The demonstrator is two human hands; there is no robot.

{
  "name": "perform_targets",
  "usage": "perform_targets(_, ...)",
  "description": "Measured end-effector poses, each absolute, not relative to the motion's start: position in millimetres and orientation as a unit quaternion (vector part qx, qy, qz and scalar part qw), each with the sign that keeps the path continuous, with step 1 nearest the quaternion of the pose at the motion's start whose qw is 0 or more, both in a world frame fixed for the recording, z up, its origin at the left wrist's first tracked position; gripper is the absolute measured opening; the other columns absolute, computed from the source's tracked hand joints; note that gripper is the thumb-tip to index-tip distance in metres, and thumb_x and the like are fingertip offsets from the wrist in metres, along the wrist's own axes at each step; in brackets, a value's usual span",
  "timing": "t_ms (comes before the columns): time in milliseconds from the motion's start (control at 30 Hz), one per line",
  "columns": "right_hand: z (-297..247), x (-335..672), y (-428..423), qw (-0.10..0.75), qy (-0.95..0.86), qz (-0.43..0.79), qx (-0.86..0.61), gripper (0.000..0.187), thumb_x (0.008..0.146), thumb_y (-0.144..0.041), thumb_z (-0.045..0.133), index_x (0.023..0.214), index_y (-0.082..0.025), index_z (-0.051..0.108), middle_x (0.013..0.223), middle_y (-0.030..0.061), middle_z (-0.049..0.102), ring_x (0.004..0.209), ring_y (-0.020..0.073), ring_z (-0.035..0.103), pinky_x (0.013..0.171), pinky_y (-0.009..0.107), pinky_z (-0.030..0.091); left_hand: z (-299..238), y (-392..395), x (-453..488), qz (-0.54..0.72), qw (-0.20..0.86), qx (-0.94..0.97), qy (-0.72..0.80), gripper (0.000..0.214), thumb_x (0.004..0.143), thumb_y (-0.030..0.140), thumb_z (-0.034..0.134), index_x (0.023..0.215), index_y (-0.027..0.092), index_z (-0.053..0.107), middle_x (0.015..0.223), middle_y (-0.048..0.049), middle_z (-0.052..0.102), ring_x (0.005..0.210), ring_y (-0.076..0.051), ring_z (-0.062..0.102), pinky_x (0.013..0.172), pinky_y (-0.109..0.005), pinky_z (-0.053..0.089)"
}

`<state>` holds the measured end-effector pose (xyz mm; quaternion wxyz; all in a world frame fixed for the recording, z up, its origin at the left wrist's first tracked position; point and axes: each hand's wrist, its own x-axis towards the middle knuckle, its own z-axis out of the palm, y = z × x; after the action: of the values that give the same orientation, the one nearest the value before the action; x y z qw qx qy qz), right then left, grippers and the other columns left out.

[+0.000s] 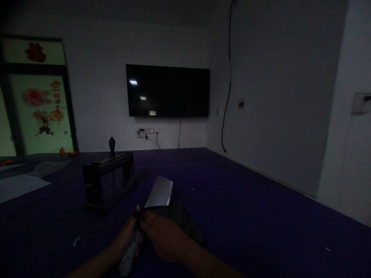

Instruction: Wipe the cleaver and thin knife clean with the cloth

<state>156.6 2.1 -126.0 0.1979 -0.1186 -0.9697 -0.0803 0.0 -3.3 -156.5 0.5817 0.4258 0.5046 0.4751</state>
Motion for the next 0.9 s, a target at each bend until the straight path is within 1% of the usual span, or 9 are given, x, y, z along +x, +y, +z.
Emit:
perform_targets(133,-121.7,155.7,-0.8,0.201,-0.97,-0.069,-0.119,0.051,0.087,-0.01,0.032,0.137,-0.005,0.023,0.142,0.0147,0.026,0.133,0.0167,0.013,0.108,0.033,0.024,-155.5,-4.2,0.5,0.476,0.588,0.414,0.506,0.075,0.059,0.084,0.025,0.064,0.014,0.053,0.033,-0.0004,0.048,0.024,-0.014,0.044,0.027,-0.023,0.034)
perform_targets(333,-124.0,156.0,1.2,0.209,-0.967,-0.073,-0.128,0.047,0.088,-0.013,0.031,0.134,-0.005,0.03,0.14,0.0143,0.032,0.132,0.0161,0.017,0.108,0.033,0.024,-150.8,-5.6,0.3,0.465,0.585,0.432,0.505,0.077,0.06,0.084,0.024,0.071,0.015,0.055,0.034,0.0002,0.049,0.025,-0.014,0.046,0.027,-0.023,0.035)
perform_targets(500,-127.4,155.8,3.4,0.229,-0.962,-0.083,-0.126,0.047,0.087,-0.011,0.032,0.134,-0.006,0.031,0.138,0.0137,0.036,0.132,0.0155,0.02,0.107,0.033,0.027,-143.8,-13.5,4.1,0.483,0.575,0.426,0.504,0.076,0.061,0.083,0.025,0.073,0.014,0.056,0.034,0.0015,0.048,0.023,-0.013,0.043,0.027,-0.022,0.032)
perform_targets(700,-127.6,156.1,3.7,0.241,-0.958,-0.093,-0.128,0.049,0.086,-0.011,0.032,0.135,-0.004,0.028,0.139,0.013,0.033,0.131,0.0152,0.021,0.107,0.032,0.027,-143.3,-13.9,4.7,0.481,0.569,0.43,0.509,0.075,0.062,0.083,0.022,0.059,0.015,0.053,0.032,-0.0004,0.046,0.023,-0.013,0.042,0.028,-0.023,0.032)
perform_targets(900,-135.0,156.3,8.1,0.254,-0.944,-0.135,-0.162,0.047,0.086,-0.012,0.033,0.133,-0.004,0.032,0.137,0.0138,0.037,0.13,0.0169,0.026,0.106,0.033,0.028,-148.0,-9.2,0.8,0.47,0.565,0.449,0.508,0.075,0.06,0.084,0.022,0.051,0.015,0.05,0.032,-0.0014,0.046,0.023,-0.013,0.042,0.027,-0.023,0.031)
